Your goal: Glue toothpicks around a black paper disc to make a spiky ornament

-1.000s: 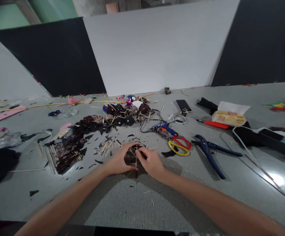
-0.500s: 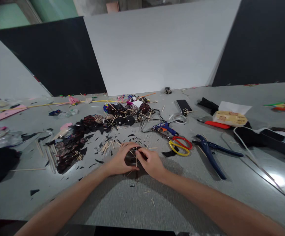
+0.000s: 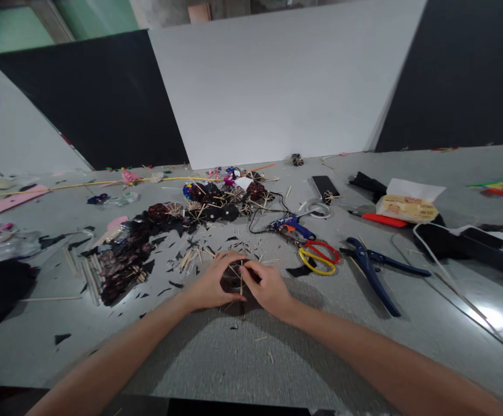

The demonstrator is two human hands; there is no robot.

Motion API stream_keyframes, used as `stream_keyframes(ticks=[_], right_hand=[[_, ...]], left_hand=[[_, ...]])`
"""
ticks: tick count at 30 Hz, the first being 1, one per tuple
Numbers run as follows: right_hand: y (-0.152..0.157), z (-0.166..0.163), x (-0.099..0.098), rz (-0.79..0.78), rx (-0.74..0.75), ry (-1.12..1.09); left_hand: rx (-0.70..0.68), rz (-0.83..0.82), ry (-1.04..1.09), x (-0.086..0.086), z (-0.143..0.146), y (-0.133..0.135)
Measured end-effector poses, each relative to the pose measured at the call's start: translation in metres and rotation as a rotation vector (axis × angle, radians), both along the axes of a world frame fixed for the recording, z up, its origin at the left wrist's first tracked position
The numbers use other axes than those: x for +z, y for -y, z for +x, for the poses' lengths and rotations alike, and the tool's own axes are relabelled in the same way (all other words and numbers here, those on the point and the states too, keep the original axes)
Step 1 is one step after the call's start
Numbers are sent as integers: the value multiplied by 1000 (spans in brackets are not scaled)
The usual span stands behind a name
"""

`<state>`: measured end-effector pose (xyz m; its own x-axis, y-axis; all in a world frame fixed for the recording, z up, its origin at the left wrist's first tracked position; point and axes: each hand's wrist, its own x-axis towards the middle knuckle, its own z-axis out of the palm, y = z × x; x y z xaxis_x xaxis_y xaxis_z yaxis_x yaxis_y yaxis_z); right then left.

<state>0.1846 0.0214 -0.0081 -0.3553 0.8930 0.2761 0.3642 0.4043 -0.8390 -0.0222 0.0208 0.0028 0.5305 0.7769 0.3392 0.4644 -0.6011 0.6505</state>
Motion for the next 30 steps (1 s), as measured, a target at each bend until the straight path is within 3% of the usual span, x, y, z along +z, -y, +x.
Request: stream_keyframes(ticks=[30], right_hand=[[0, 0, 2, 33, -1, 23]], left_hand=[[-11, 4, -16, 0, -1, 0]])
